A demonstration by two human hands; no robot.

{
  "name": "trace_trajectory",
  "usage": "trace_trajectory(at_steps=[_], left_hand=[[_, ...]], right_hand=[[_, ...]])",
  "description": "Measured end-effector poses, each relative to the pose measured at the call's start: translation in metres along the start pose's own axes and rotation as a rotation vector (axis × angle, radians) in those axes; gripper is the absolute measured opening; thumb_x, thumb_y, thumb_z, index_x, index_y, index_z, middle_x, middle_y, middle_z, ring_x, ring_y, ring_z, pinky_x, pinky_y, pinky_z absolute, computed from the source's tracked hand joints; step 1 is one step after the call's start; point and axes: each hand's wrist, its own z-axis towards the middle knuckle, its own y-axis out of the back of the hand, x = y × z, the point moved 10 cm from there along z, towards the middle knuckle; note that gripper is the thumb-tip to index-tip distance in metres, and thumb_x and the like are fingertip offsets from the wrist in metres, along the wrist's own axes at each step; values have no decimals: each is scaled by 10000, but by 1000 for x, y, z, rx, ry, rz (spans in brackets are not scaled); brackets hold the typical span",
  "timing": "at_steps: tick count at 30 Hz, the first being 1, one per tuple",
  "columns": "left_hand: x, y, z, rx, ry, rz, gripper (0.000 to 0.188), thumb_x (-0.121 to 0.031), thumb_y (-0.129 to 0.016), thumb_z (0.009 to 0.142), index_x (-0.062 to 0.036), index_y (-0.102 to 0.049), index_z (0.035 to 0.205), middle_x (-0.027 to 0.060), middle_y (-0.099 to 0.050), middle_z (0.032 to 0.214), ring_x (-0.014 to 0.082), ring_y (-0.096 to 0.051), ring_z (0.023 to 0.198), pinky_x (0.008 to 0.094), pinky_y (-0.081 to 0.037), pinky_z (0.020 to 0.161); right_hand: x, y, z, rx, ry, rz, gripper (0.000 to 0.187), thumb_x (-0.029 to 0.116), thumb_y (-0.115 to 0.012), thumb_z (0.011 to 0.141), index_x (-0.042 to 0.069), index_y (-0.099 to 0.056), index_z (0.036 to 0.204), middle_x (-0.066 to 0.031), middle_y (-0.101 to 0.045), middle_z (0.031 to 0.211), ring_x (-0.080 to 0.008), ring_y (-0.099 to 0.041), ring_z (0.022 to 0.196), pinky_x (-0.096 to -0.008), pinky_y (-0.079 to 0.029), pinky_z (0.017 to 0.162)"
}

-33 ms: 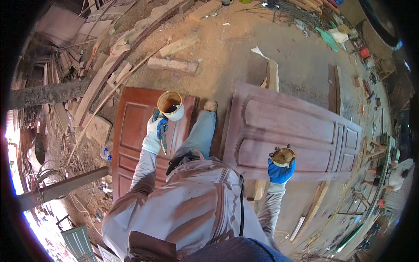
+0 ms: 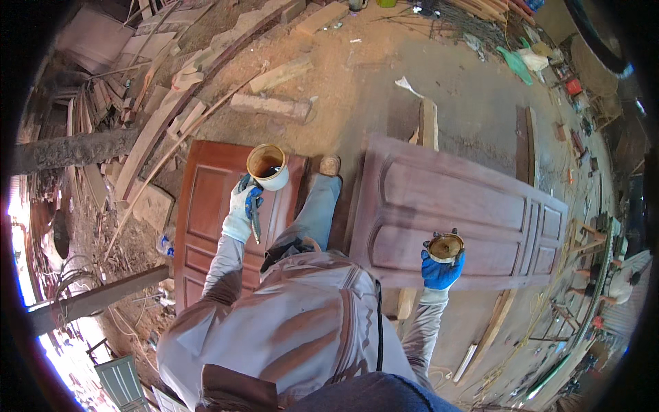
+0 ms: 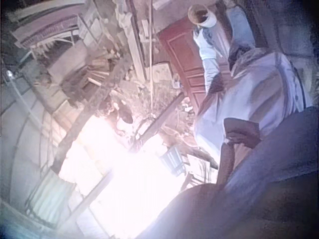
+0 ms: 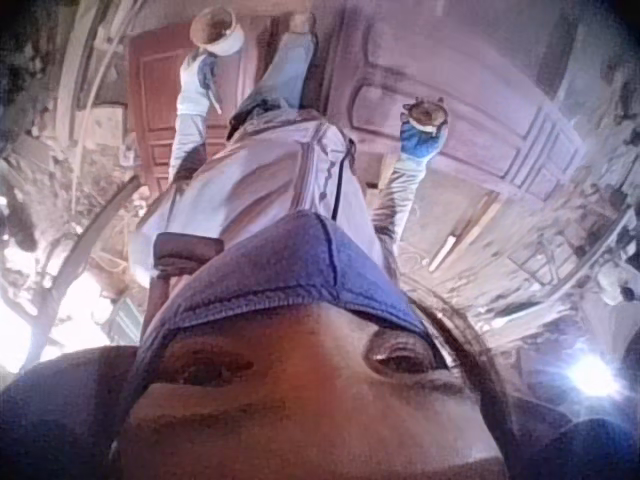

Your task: The person prepares a spray gun by pouring liquid into its container, then sprays a reddish-brown finish onto a wooden door laid flat on supports. The person moves the spray gun in steady passes across the door surface to apply the finish.

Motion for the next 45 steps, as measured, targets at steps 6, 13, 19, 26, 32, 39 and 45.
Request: trace_trajectory(at_steps=[6,13,19,26,32,39,45], left_hand=[[-40,-59,170,86,23,16,389,-21,-634,793,-24,-625,1182,28,-649,831,106,-569,583,246,-462,464],[-175,-255,277,504,-95,291,486,-134,-723,860,-46,-571,1313,-8,-658,1009,50,-587,781,217,-492,599],[-261,-433,351,848,-159,528,821,-73,-669,820,-121,-250,1524,87,-540,1337,106,-574,750,246,-477,614],[-286,-596,463,902,-28,781,744,-100,-675,825,-139,-278,1452,106,-527,1243,112,-575,761,293,-498,628],[-293,-683,586,881,-151,635,947,-250,-790,762,-108,-219,1505,119,-525,1300,187,-473,1160,306,-424,971],[-326,-754,737,716,-105,694,970,-308,-793,736,-87,-251,1509,167,-493,1404,261,-521,1235,351,-429,1029],[-334,-791,901,549,-245,602,767,-208,-784,747,-57,-431,1411,132,-532,1363,227,-511,1260,343,-449,1018]], right_hand=[[-24,-42,232,74,32,12,551,435,-492,978,194,-385,1461,-204,-545,1326,-396,-597,1079,-511,-543,813],[-78,-173,517,71,159,-1006,500,388,-548,941,79,-490,1330,-123,-574,1265,-255,-598,1082,-352,-530,838],[-159,-175,706,209,-588,-941,535,454,-472,992,71,-496,1365,-99,-586,1270,-196,-604,1080,-293,-535,842],[-175,-154,889,606,-887,-1071,480,316,-578,968,54,-529,1368,-71,-625,1258,-154,-615,1079,-292,-488,925],[-166,-198,1007,613,-1129,-1275,507,328,-651,934,42,-562,1343,-36,-625,1219,-93,-588,1012,-251,-488,893],[-179,-162,1206,784,-1253,-1463,471,455,-620,921,107,-634,1238,-20,-657,1035,-104,-606,879,-262,-498,742],[-209,-180,1375,481,-1323,-1494,509,571,-628,877,116,-631,1106,-5,-625,832,-101,-579,701,-268,-450,577]])
